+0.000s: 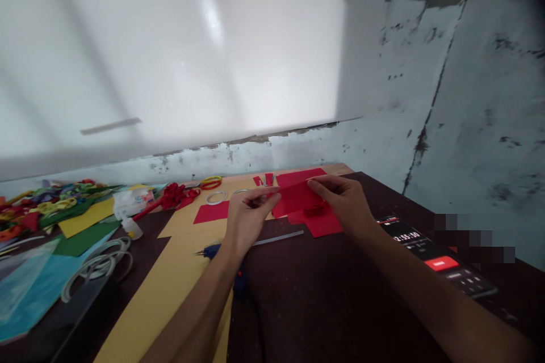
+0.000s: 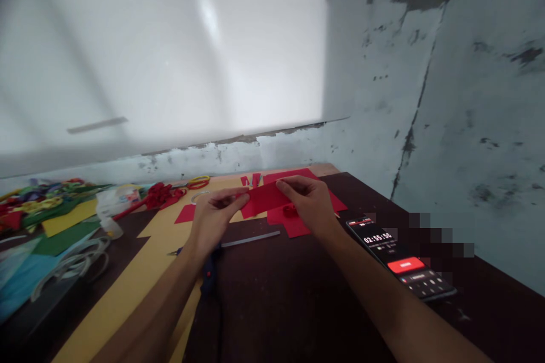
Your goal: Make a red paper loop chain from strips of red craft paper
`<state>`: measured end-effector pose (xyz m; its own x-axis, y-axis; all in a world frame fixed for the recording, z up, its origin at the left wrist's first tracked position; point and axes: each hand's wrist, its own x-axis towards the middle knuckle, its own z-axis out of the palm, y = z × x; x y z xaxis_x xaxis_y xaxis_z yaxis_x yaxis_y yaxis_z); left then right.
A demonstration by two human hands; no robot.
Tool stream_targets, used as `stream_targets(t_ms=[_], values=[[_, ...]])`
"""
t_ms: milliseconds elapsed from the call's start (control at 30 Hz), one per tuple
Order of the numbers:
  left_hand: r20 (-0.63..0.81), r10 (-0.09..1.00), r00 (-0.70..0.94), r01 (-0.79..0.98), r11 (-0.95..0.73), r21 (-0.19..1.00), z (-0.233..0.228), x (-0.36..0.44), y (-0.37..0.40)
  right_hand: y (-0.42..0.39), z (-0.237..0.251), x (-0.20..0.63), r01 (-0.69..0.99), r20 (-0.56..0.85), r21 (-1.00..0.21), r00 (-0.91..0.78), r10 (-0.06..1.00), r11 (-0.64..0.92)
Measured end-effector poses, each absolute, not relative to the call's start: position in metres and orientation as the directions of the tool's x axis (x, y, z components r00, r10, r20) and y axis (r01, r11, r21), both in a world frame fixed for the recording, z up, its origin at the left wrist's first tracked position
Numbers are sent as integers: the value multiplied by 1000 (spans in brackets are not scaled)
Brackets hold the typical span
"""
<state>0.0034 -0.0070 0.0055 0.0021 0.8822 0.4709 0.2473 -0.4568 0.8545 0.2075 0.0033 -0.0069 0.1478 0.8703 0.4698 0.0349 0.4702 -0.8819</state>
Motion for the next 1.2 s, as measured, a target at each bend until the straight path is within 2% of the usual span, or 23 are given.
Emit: stream_targets(t_ms=[200, 300, 400, 467, 567, 700, 833, 967, 1100, 1200], values=[[452, 892, 7, 195, -445, 874, 7, 1, -5, 5, -3, 212, 79, 472, -882, 142, 870, 465], [395, 918, 32, 226, -392, 892, 5, -2, -2, 10, -2, 221, 167, 414, -899, 26, 910, 404], [216, 968, 131, 356, -249, 901, -3, -7, 6, 17, -6, 231, 392, 290, -846, -232, 929, 362], [76, 978, 192, 470, -159, 868, -12, -9, 10, 19, -12, 232, 544, 148, -777, -333, 931, 318], [-27, 959, 282, 569, -145, 810, -24, -9, 11, 19, -22, 226, 709, -29, -669, -326, 945, 224], [-17, 942, 336, 670, -226, 707, -32, -4, 5, 17, -34, 214, 813, -125, -555, -288, 949, 174], [23, 939, 343, 743, -287, 605, -33, 3, 0, 17, -38, 210, 883, -131, -442, -239, 962, 158], [52, 942, 332, 790, -307, 531, -34, 7, -2, 16, -40, 207, 898, -92, -412, -206, 974, 151], [90, 932, 352, 818, -353, 455, -34, 10, -3, 13, -42, 200, 848, -22, -446, -331, 943, 287], [70, 912, 405, 797, -390, 462, -34, 14, -6, 9, -44, 196, 792, -16, -480, -439, 899, 378]])
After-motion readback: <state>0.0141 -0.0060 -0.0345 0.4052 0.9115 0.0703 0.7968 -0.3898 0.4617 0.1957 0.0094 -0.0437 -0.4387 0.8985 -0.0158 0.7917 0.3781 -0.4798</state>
